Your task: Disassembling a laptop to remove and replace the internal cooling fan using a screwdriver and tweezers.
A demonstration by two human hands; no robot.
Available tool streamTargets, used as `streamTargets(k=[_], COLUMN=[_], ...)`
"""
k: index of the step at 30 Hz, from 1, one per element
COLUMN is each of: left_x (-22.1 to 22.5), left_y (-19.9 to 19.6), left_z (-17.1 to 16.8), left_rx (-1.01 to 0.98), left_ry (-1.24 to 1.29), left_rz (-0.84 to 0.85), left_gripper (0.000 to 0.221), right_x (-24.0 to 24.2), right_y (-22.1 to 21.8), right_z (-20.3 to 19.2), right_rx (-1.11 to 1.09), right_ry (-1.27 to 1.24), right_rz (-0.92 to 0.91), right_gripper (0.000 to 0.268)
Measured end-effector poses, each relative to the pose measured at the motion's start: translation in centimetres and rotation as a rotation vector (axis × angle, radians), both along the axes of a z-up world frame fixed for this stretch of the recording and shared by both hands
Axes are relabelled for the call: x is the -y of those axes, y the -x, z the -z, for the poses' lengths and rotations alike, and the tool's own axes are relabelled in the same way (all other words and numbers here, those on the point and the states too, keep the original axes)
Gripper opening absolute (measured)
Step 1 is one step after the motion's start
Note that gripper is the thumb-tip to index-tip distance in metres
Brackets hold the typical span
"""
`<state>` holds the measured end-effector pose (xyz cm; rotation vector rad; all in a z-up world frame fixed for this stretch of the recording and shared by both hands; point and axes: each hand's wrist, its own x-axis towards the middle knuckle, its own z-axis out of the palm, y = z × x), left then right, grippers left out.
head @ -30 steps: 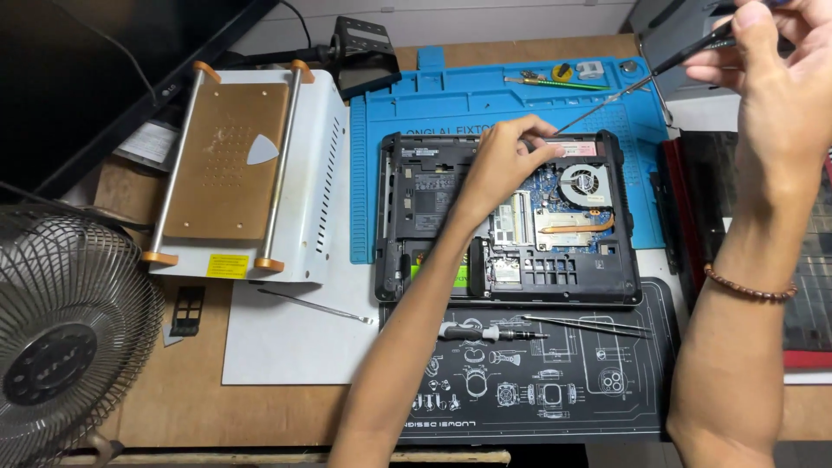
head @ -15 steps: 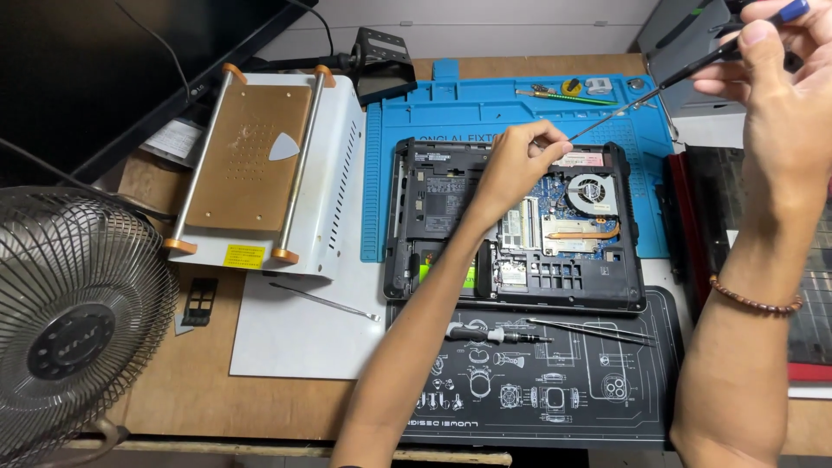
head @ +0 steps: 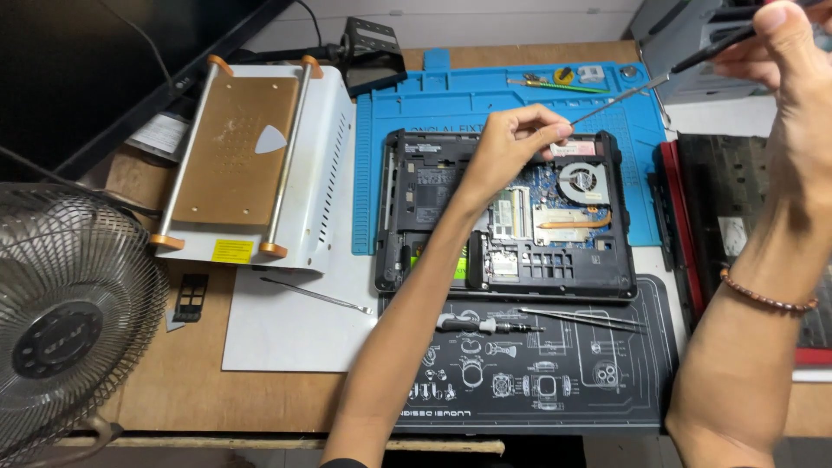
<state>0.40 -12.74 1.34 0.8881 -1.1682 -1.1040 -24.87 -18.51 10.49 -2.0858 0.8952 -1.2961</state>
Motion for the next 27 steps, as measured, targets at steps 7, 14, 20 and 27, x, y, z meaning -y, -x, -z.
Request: streamTargets(k=[7,14,20,27], left_x=[0.1,-0.7,-1.1,-1.2], left_y=[-0.2,-1.2,-1.5,-1.8], left_z=[-1.0,-2.5,-3.2,-3.4], left_rx=[0.082,0.236,0.248,0.262], left_ry=[-0.027,-0.101,-0.119,-0.116], left_rz=[0.113,-0.004,-0.013,-0.028], left_gripper=[0.046,0.063,0.065,0.069], right_x=[-4.3,-9.2,-9.6,-9.4], right_y=[-1.6,-4.5,-4.9,-5.2], right_z=[-0.8,-0.2,1.2,1.7], right_rx=[0.023,0.162,0.206,0.184], right_ry=[0.093,0.138,0.076,0.093], right_rz=[-0.074,-0.212,-0.198,-0.207], right_gripper=[0.017,0.039,0.038,0.037])
